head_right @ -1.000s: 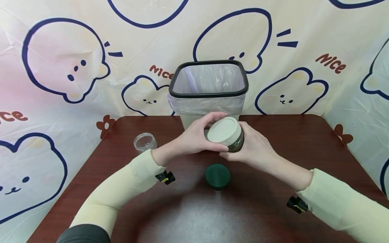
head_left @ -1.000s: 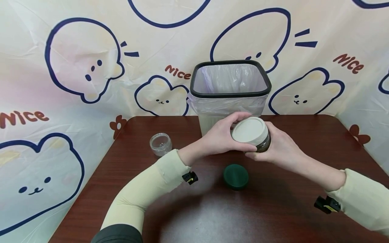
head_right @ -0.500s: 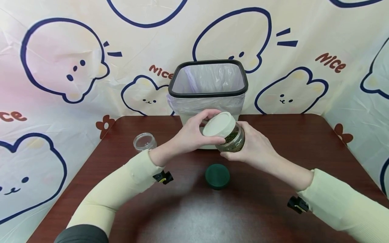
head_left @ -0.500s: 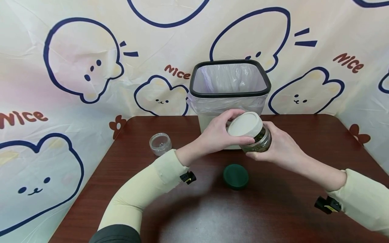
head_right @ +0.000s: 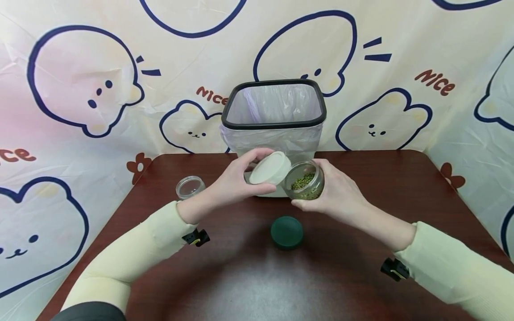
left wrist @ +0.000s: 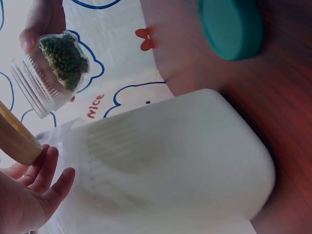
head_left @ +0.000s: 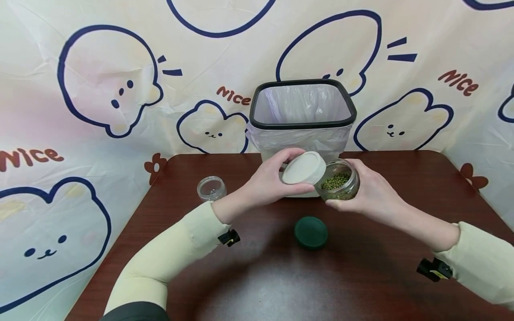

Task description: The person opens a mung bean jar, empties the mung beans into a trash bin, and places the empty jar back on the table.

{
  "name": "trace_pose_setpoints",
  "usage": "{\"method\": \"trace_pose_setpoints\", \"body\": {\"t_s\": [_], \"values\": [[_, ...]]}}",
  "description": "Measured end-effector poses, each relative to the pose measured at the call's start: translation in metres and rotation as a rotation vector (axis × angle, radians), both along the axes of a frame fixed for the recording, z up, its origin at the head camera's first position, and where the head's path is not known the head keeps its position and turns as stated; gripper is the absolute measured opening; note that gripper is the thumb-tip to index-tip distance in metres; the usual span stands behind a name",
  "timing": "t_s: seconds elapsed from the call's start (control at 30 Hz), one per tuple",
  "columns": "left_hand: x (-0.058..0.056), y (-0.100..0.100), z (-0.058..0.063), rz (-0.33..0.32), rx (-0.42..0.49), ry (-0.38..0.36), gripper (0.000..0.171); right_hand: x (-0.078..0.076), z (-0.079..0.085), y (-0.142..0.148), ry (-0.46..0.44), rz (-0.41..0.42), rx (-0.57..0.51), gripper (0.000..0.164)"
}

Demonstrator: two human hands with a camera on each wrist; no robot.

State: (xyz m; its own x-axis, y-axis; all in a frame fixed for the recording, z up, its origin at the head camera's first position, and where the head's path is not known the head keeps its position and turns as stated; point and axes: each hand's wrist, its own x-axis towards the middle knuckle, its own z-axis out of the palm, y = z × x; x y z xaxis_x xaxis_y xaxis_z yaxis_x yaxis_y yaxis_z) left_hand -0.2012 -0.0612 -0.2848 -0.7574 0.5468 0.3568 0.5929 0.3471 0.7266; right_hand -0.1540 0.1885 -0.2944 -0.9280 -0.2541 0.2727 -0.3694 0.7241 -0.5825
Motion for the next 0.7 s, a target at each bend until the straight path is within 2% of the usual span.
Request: {"method": "trace_pose_setpoints", "body": {"t_s": [0.43, 0.57, 0.7], "values": [[0.003, -0.038, -0.019, -0.011, -0.098, -0.004, 0.072, 0.001, -0.001, 0.002, 0.011, 0.001, -0.01, 0.084], [0.005, -0.049, -0.026, -0.019, -0.193, -0.005, 0.074, 0.002, -0.002, 0.002, 0.01, -0.005, -0.01, 0.085], [0.004, -0.059, -0.039, -0.01, -0.324, -0.026, 0.077, 0.003, -0.001, 0.003, 0.007, -0.004, -0.013, 0.085]]}}
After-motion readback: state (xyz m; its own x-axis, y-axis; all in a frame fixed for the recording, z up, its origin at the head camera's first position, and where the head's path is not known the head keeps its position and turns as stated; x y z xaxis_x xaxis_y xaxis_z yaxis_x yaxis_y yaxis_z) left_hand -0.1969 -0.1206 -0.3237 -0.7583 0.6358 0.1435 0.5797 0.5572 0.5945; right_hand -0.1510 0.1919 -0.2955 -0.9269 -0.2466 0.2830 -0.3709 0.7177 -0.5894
